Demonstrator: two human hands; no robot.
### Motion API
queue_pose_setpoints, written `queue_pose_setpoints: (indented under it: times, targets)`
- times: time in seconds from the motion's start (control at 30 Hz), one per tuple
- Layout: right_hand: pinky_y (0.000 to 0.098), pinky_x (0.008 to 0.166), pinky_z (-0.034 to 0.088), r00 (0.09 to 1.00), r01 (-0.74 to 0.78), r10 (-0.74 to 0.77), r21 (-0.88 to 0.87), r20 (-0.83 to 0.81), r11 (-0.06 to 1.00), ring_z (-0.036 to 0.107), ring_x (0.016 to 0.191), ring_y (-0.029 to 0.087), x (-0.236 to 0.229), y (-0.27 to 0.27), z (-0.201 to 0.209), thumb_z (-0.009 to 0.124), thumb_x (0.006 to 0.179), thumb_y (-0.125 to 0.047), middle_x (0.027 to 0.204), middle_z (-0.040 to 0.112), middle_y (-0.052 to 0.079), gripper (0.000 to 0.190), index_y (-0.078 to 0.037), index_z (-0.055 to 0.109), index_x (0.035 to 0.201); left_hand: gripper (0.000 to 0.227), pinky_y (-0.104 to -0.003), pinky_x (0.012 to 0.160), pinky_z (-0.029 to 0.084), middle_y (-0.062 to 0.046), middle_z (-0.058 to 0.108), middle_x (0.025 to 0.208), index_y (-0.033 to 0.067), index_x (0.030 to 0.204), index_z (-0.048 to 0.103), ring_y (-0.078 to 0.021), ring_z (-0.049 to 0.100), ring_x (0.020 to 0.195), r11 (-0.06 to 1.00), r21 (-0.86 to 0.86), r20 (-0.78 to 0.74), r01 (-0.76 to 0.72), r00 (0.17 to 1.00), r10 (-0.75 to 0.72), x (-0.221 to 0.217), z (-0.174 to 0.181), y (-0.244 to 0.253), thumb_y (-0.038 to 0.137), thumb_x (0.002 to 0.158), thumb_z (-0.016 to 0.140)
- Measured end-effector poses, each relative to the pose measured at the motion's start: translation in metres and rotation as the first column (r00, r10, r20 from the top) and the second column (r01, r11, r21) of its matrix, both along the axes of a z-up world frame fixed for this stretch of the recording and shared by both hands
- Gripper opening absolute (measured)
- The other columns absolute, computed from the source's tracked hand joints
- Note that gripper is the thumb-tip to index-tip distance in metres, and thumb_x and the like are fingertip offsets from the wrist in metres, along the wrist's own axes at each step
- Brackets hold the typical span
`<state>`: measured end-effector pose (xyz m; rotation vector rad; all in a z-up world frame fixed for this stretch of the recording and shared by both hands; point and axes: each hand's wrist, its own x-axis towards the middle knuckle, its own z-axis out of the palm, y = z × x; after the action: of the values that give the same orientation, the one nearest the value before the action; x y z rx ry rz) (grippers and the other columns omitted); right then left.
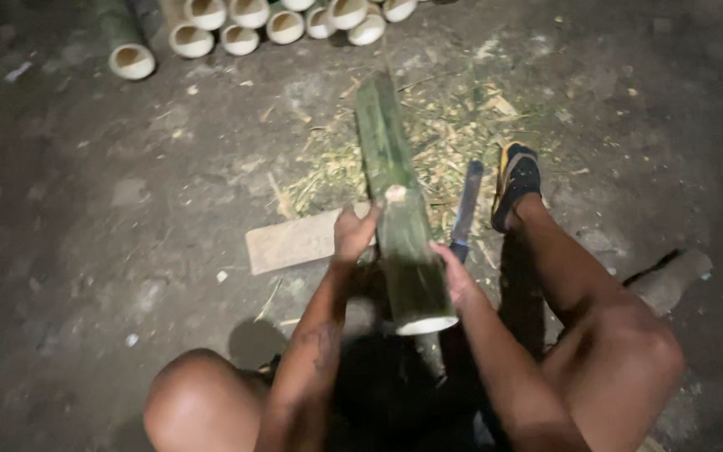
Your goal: The person sits on the floor and uses a knife to shave the outer layer of bamboo segments. They hold each segment on a wooden block, rotate it, and scrape the surface to remove the green skin, then place the finished pieces aside.
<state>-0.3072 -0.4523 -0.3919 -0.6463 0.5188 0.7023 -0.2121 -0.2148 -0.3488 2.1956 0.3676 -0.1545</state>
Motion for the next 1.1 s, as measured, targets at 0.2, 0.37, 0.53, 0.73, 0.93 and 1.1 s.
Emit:
queue_pose_setpoints:
  times: [0.2,0.37,0.53,0.73,0.93,1.1]
  targets:
    - [0.0467,0.089,0.056,0.998,0.061,-0.06,-0.103,0.007,0.993,0.068,0.098,0.033,0.002,-0.019,-0.05,0.078,0.086,-0.049,0.114,0.07,0.019,0.062,-0.001,0.066,0.123,0.075,-0.038,0.082,0.058,-0.016,0.078,0.103,-0.0044,0.114,0.074,-0.0282,0.074,0.094,0.883,-0.468,-0.092,0.041,0.991,-0.095,0.096,-0.024,-0.03,0.056,0.071,0.082]
    - [0.0508,0.083,0.051,0.937,0.265,0.223,-0.963,0.27,0.055,0.062,0.095,0.043,-0.01,-0.026,-0.076,0.091,0.073,-0.047,0.11,0.066,0.033,0.074,0.004,0.061,0.117,0.075,-0.043,0.072,0.061,-0.021,0.075,0.101,-0.0139,0.115,0.068,-0.0318,0.074,0.088,0.738,-0.646,-0.306,-0.195,0.952,-0.017,0.112,-0.046,-0.028,0.04,0.068,0.089]
    - [0.0514,0.083,0.053,0.973,0.174,0.187,-0.957,0.131,-0.231,0.063,0.095,0.046,0.016,-0.03,-0.084,0.097,0.054,-0.043,0.105,0.064,0.03,0.088,0.003,0.051,0.113,0.066,-0.038,0.072,0.063,-0.022,0.075,0.105,-0.0171,0.118,0.068,-0.0293,0.074,0.088,0.627,-0.742,-0.267,-0.238,0.962,0.05,0.09,0.0,-0.021,0.026,0.072,0.089]
    - [0.0461,0.069,0.055,0.999,0.046,-0.031,-0.903,0.036,0.428,0.066,0.076,0.033,0.042,-0.047,-0.059,0.081,0.071,-0.025,0.088,0.069,0.018,0.049,0.003,0.063,0.107,0.065,-0.04,0.08,0.064,-0.023,0.07,0.115,-0.0103,0.133,0.055,-0.0291,0.076,0.091,0.502,-0.854,-0.123,-0.134,0.991,0.054,0.094,0.11,0.038,0.02,0.081,0.08]
    - [0.0402,0.056,0.057,0.913,0.354,-0.032,-0.751,0.406,0.558,0.066,0.064,0.023,0.057,-0.003,0.05,0.068,0.073,0.003,0.081,0.066,0.009,0.035,0.001,0.061,0.107,0.064,-0.037,0.083,0.062,-0.016,0.078,0.105,-0.004,0.116,0.067,-0.0272,0.077,0.092,0.825,-0.564,0.453,0.041,0.85,0.268,0.132,0.209,0.094,0.028,0.067,0.093]
    - [0.0354,0.05,0.056,0.828,0.392,0.025,-0.61,0.56,0.689,0.064,0.059,0.018,0.052,0.067,0.123,0.066,0.079,0.002,0.083,0.067,0.007,0.039,-0.005,0.055,0.116,0.086,-0.041,0.096,0.052,-0.019,0.072,0.117,-0.0016,0.129,0.057,-0.0331,0.07,0.11,0.904,-0.325,0.563,-0.277,0.711,0.42,0.11,0.229,0.099,0.035,0.061,0.096]
